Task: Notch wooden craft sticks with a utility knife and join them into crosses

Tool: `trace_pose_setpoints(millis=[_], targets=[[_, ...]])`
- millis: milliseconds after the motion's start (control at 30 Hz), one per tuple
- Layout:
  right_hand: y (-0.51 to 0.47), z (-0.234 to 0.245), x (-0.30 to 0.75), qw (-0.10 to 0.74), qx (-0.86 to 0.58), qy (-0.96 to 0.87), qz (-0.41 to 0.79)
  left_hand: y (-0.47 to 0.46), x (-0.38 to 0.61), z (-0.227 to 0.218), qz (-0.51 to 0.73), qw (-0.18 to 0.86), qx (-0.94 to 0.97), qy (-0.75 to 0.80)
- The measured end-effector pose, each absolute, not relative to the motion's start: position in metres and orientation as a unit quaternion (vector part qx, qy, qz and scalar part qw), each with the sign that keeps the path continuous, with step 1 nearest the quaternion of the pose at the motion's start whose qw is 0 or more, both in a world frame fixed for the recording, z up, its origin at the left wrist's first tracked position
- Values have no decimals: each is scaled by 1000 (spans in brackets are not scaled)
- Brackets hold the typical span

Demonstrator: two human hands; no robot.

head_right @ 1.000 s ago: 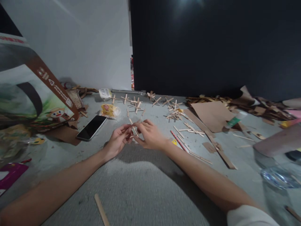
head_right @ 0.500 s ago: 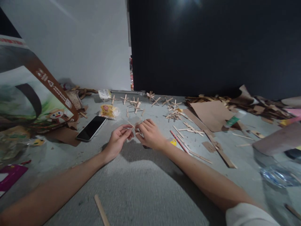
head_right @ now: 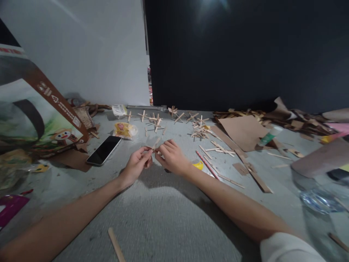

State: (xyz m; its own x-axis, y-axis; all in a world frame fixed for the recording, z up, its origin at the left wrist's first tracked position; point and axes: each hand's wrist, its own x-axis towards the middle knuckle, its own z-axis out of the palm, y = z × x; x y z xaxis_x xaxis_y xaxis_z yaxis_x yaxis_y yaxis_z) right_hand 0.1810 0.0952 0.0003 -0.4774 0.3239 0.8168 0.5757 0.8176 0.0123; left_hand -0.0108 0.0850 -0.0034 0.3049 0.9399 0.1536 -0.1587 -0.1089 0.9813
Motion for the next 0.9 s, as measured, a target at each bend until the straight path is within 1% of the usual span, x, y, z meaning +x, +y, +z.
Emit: trace_pose_setpoints(millis=[167,467,900], targets=[[100,-3,183,452,-295,-831,-131,85,-10,-3,484,561,577,343],[101,1,185,456,-299,-830,-120,83,-12,-6,478,580,564,342],[107,5,190,437,-317,-837,-88,86,-9,-4,513,570,544,341]])
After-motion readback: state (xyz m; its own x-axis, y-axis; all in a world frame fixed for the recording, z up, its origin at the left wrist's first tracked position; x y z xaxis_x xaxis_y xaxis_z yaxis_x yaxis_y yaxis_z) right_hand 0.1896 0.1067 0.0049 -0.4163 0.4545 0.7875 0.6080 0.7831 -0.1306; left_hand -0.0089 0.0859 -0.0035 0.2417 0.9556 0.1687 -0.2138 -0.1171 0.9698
